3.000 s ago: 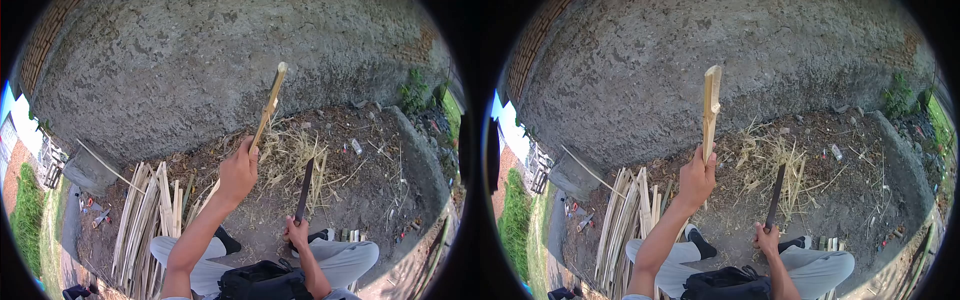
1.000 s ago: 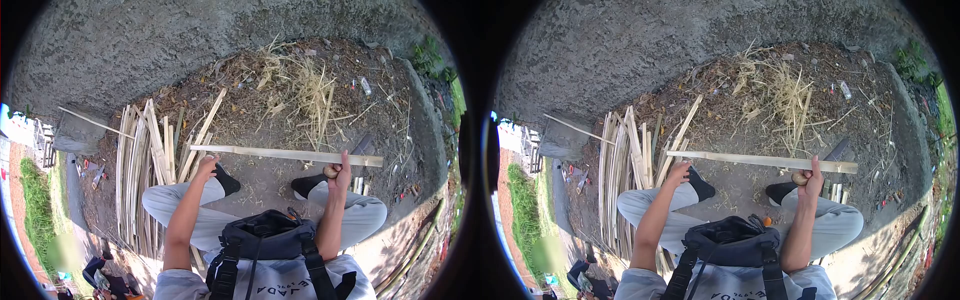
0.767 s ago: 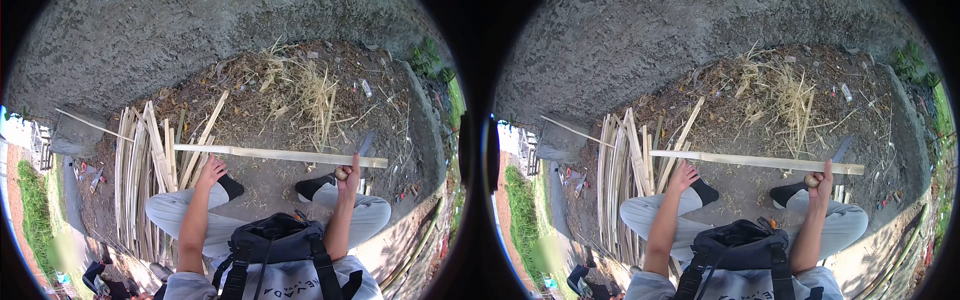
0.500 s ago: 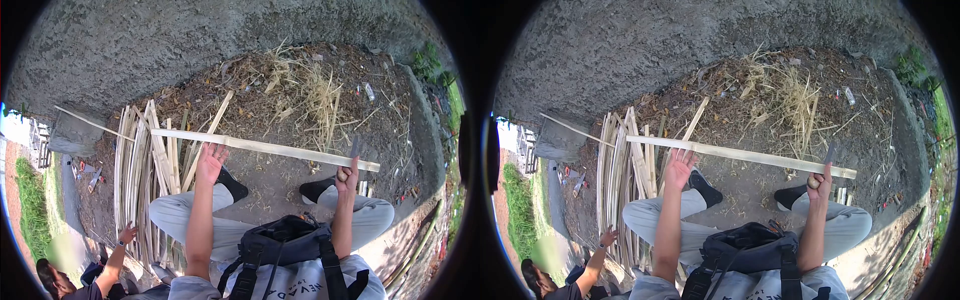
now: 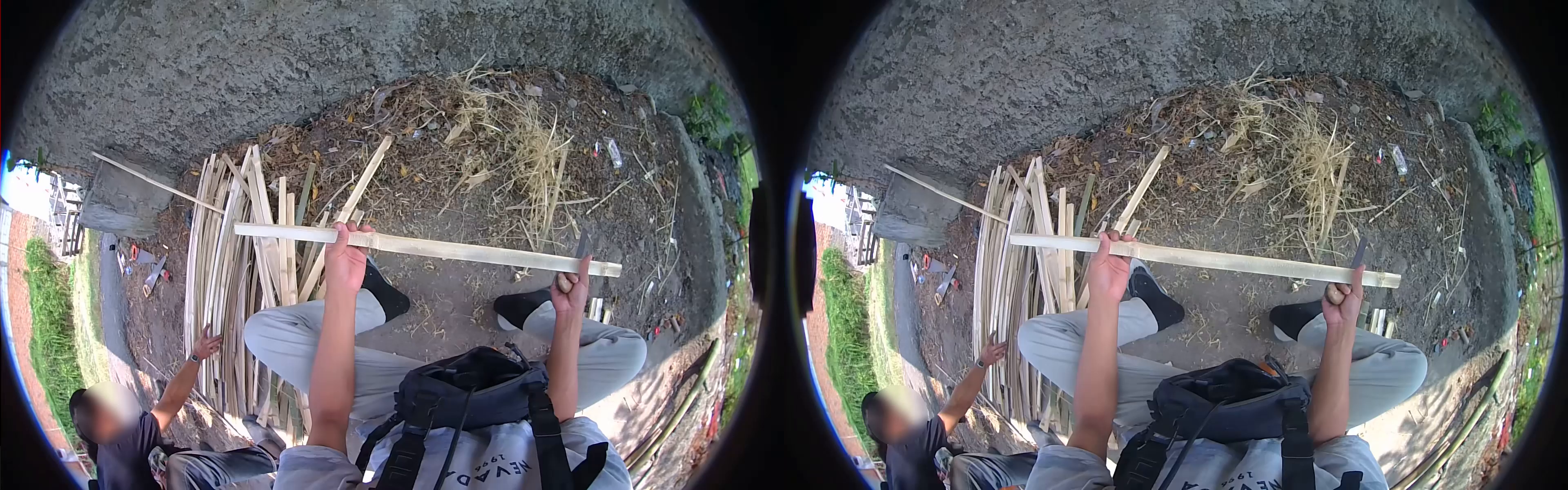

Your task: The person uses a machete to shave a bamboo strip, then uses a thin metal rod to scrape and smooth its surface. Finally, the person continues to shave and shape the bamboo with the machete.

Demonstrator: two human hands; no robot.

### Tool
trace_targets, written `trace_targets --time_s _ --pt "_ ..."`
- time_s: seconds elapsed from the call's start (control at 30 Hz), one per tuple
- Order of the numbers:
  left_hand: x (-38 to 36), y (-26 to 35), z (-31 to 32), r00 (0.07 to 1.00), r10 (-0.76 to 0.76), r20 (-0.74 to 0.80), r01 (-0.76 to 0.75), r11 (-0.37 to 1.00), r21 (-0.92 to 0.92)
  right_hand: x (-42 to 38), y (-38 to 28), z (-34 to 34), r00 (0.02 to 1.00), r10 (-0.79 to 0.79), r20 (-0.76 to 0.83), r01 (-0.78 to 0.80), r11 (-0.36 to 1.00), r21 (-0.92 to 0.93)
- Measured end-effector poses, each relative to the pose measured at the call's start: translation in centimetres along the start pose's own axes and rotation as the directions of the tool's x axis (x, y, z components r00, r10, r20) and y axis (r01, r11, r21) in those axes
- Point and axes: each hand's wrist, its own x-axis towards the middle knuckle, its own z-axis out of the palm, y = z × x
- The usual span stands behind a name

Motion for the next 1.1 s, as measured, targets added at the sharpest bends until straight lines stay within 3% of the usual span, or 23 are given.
trace_targets --time_s 0.1,0.2,0.43,0.5,0.6,0.73,0.8,0.83,0.9,1.0,1.03,1.07,1.1 --pt "0.2 -0.6 0.2 0.998 0.024 -0.058 -0.024 1.0 -0.006 0.2 0.3 0.0 0.997 -0.022 -0.073 0.021 1.0 -0.021" --pt "0.2 -0.8 0.3 0.994 0.053 -0.093 -0.054 0.999 -0.006 0.4 0.8 0.4 0.961 -0.07 -0.266 0.074 0.997 0.002" --pt "0.2 -0.6 -0.3 0.993 0.068 -0.101 -0.069 0.998 -0.012 0.2 1.3 0.9 0.967 -0.049 -0.251 0.042 0.998 -0.036" --pt "0.2 -0.4 -0.1 0.992 0.043 -0.119 -0.046 0.999 -0.023 0.0 1.4 1.0 0.978 -0.032 -0.205 0.024 0.999 -0.043" --pt "-0.1 -0.2 0.2 0.992 0.012 -0.128 -0.018 0.999 -0.045 0.3 1.7 1.2 0.955 -0.062 -0.291 0.05 0.998 -0.049" --pt "-0.3 0.6 0.4 0.992 -0.017 -0.123 0.009 0.998 -0.068 0.3 1.8 1.1 0.971 -0.018 -0.237 0.008 0.999 -0.047" --pt "-0.5 0.9 0.7 0.996 0.018 -0.091 -0.026 0.996 -0.09 0.6 2.0 0.5 0.985 0.002 -0.174 -0.012 0.998 -0.059" --pt "-0.5 1.0 1.0 0.997 0.036 -0.076 -0.043 0.994 -0.101 0.7 2.1 0.4 0.976 0.001 -0.218 -0.013 0.999 -0.051" --pt "-0.3 0.9 0.9 0.987 0.031 -0.161 -0.06 0.982 -0.18 0.8 2.6 0.4 0.952 0.003 -0.307 -0.014 0.999 -0.036" --pt "-0.2 1.2 0.0 0.96 -0.01 -0.281 -0.083 0.945 -0.317 0.6 3.1 0.0 0.975 0.072 -0.208 -0.088 0.994 -0.069" --pt "-0.4 1.8 -0.1 0.953 -0.033 -0.3 -0.08 0.93 -0.358 0.5 3.1 0.1 0.987 0.123 -0.102 -0.132 0.988 -0.082" --pt "-0.2 3.1 -1.9 0.991 0.048 -0.126 -0.093 0.917 -0.387 0.4 3.4 0.9 0.961 0.09 -0.261 -0.128 0.982 -0.135" --pt "-1.0 4.6 0.5 0.975 0.087 -0.203 -0.16 0.914 -0.374 0.8 4.4 1.6 0.911 0.079 -0.404 -0.164 0.97 -0.182"
